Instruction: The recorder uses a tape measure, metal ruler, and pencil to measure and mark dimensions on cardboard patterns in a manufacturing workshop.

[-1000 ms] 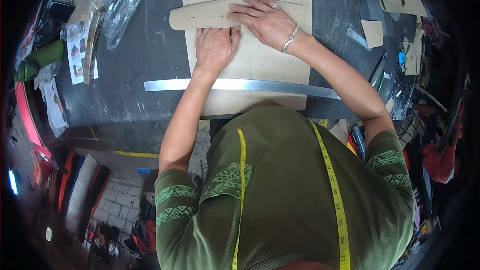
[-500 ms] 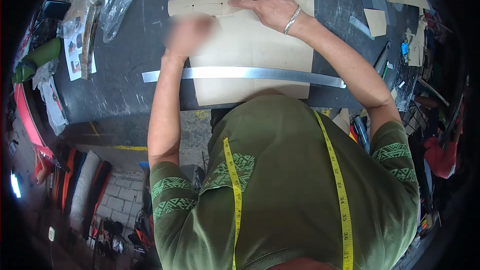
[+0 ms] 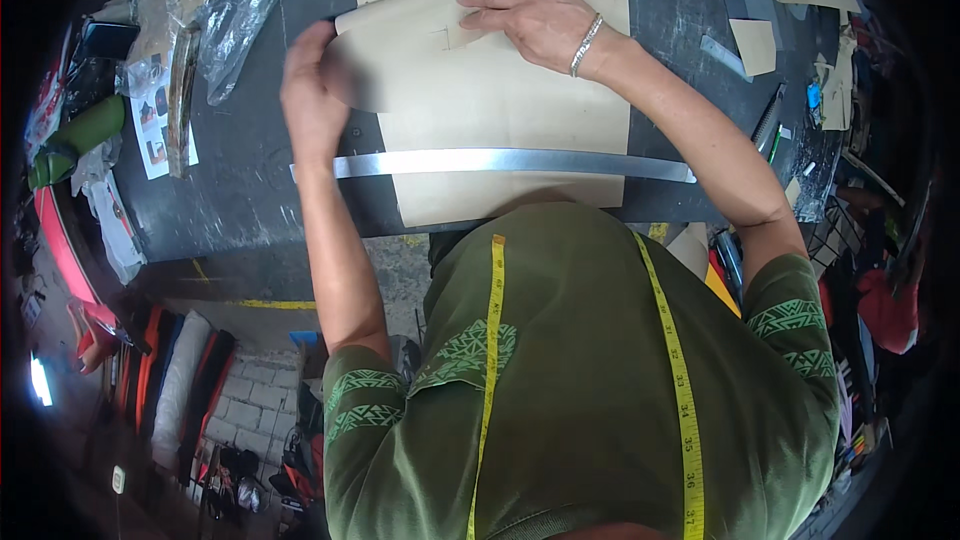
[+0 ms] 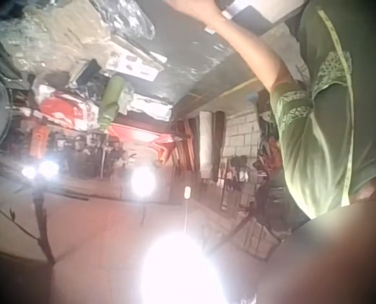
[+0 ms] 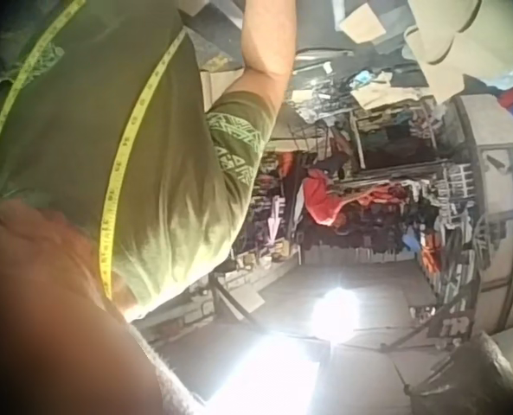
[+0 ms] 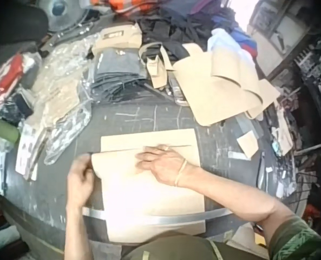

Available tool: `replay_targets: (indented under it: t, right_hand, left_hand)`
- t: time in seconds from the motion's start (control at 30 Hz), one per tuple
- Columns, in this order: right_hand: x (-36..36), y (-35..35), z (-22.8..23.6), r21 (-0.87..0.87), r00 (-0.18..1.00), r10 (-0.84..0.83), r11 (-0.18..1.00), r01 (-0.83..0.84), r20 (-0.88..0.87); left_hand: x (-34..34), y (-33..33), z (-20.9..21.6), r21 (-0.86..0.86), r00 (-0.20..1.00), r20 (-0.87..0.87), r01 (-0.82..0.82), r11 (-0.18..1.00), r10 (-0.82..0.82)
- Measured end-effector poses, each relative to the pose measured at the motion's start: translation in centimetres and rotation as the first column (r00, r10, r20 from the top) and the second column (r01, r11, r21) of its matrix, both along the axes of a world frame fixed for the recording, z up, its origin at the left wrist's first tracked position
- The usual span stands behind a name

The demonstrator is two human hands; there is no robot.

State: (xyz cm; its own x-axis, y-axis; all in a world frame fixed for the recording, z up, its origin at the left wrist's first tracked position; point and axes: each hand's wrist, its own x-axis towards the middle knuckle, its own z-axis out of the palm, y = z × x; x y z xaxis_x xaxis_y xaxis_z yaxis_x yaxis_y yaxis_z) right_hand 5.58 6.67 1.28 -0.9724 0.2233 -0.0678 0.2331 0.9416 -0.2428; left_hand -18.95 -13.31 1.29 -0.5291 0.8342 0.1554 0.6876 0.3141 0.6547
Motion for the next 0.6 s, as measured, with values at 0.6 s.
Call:
replay_targets:
  t: [0.6]
  right_hand:
    - [0.2,1.0,-0.5,-0.074,0.916,-0.189,0.982,0.174,-0.354]
  left_hand:
    - [3.3,9.0,3.1,-0.415,0.927,0.066,0.363,0.834,-0.37]
